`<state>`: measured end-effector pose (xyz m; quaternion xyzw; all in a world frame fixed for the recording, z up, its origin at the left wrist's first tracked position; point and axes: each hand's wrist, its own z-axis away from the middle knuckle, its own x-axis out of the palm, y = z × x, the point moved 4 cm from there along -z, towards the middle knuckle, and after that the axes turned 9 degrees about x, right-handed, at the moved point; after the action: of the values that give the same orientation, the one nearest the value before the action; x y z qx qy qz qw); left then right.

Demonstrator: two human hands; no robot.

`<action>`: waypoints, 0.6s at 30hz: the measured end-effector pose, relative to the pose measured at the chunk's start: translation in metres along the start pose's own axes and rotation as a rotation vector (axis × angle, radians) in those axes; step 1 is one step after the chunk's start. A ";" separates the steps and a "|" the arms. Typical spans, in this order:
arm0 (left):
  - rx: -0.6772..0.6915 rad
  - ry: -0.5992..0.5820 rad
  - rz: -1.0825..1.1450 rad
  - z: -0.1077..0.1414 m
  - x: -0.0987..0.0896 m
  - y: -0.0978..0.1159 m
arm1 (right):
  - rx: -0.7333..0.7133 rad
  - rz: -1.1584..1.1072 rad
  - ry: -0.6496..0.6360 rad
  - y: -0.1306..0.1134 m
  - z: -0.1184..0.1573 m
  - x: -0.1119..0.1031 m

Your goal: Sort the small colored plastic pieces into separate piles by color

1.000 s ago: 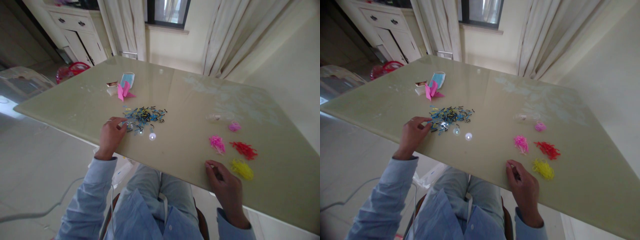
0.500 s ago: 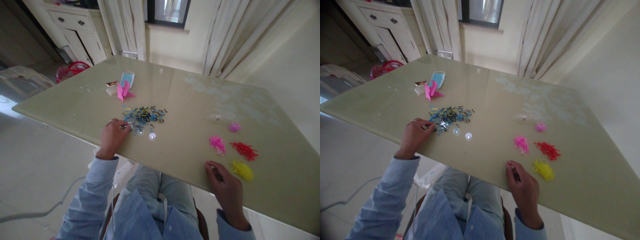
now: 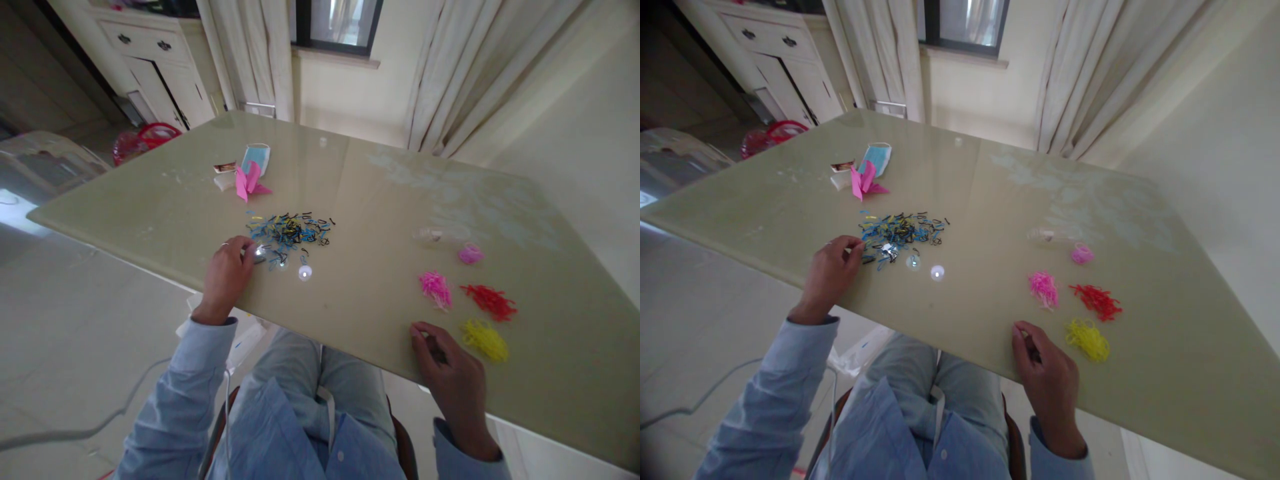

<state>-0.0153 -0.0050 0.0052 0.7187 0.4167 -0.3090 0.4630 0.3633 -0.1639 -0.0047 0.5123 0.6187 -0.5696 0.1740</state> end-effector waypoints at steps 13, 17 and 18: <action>-0.042 0.009 0.002 0.001 0.000 -0.003 | -0.066 0.001 0.034 -0.001 0.001 0.000; -0.032 0.015 0.011 0.000 0.001 -0.005 | -0.070 0.006 0.035 -0.001 0.001 0.000; -0.028 0.018 0.018 0.000 0.002 -0.006 | -0.068 0.008 0.033 -0.001 0.002 -0.001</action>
<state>-0.0196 -0.0030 0.0016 0.7186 0.4188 -0.2926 0.4718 0.3622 -0.1654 -0.0043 0.5180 0.6385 -0.5388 0.1835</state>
